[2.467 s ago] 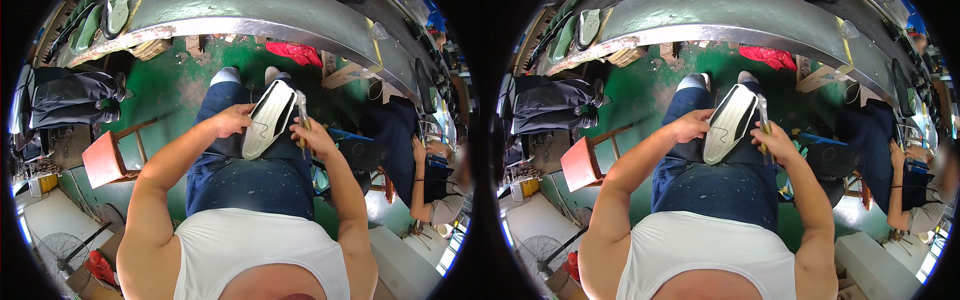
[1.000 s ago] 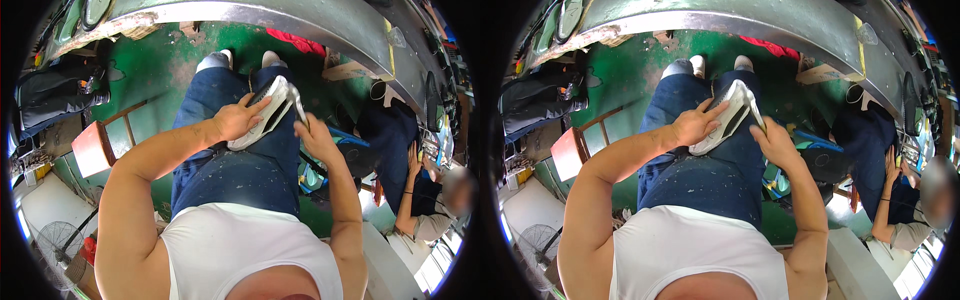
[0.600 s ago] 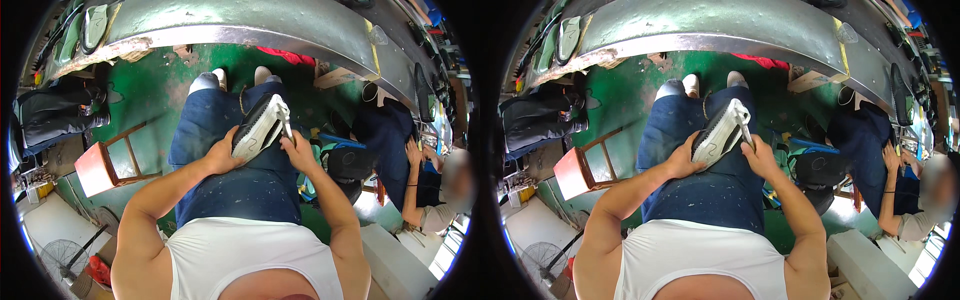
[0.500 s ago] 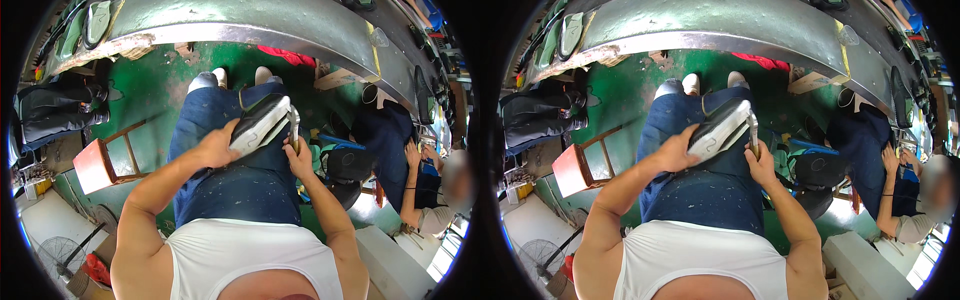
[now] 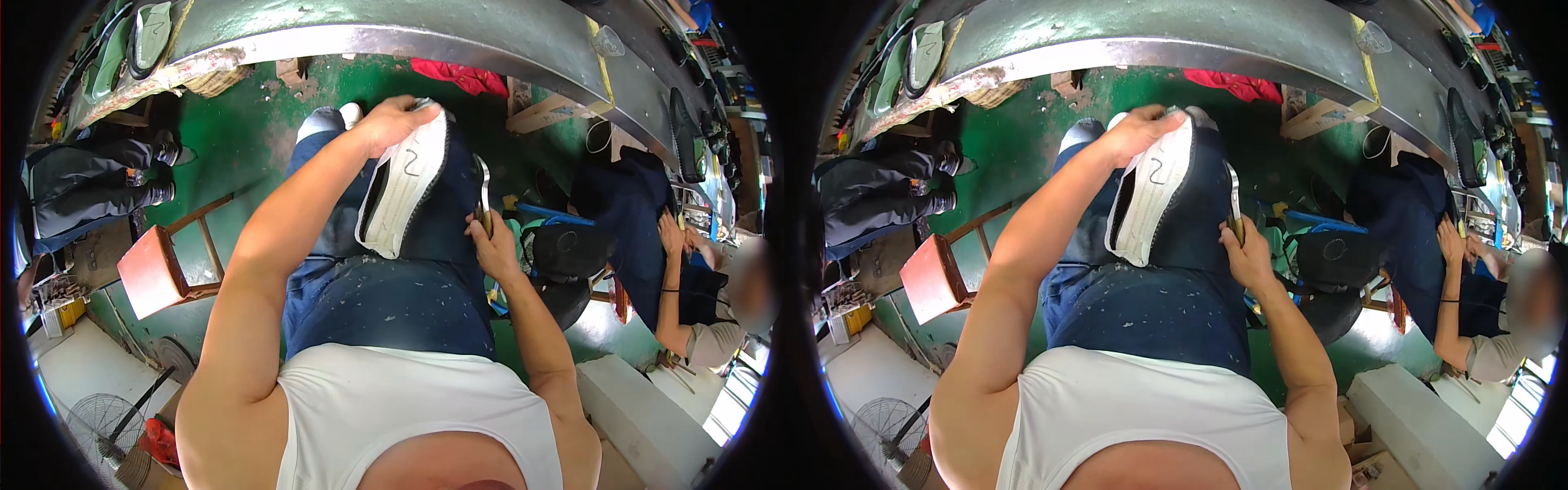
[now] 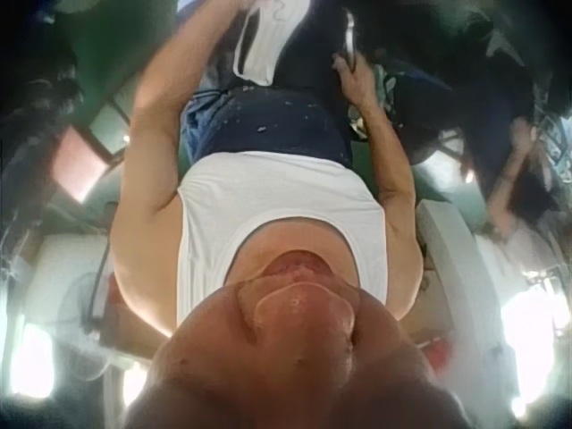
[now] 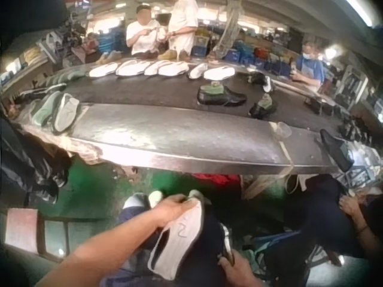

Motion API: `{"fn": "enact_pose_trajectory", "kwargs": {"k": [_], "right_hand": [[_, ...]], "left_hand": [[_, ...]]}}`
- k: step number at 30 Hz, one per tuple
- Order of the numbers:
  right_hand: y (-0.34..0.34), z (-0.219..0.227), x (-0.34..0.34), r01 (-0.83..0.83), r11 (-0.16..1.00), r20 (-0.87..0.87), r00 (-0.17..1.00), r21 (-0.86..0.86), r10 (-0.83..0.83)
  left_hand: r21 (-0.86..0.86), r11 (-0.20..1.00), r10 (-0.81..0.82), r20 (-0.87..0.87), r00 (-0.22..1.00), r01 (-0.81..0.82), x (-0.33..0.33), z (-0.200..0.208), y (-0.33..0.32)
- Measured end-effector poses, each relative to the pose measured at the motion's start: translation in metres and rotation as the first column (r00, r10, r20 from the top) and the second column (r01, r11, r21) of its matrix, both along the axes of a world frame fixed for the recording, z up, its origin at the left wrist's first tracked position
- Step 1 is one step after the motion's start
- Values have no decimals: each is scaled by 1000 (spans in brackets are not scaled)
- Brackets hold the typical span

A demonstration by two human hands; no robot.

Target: Manually pulling and stretching shoe uppers over lasts using a lasting pincer and hammer to secure them.

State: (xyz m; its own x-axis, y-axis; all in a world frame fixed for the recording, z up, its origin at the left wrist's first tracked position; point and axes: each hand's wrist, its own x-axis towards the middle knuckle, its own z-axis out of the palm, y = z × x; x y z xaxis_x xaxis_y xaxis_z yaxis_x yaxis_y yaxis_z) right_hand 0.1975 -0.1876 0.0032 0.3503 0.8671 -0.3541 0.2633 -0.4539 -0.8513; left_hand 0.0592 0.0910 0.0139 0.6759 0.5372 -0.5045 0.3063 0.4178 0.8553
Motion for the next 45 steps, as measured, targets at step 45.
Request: {"fn": "enact_pose_trajectory", "kwargs": {"k": [45], "right_hand": [[64, 28, -36, -263, 932, 25, 960, -248, 278]], "left_hand": [[-403, 903, 201, 90, 975, -149, -59, -36, -72]]}}
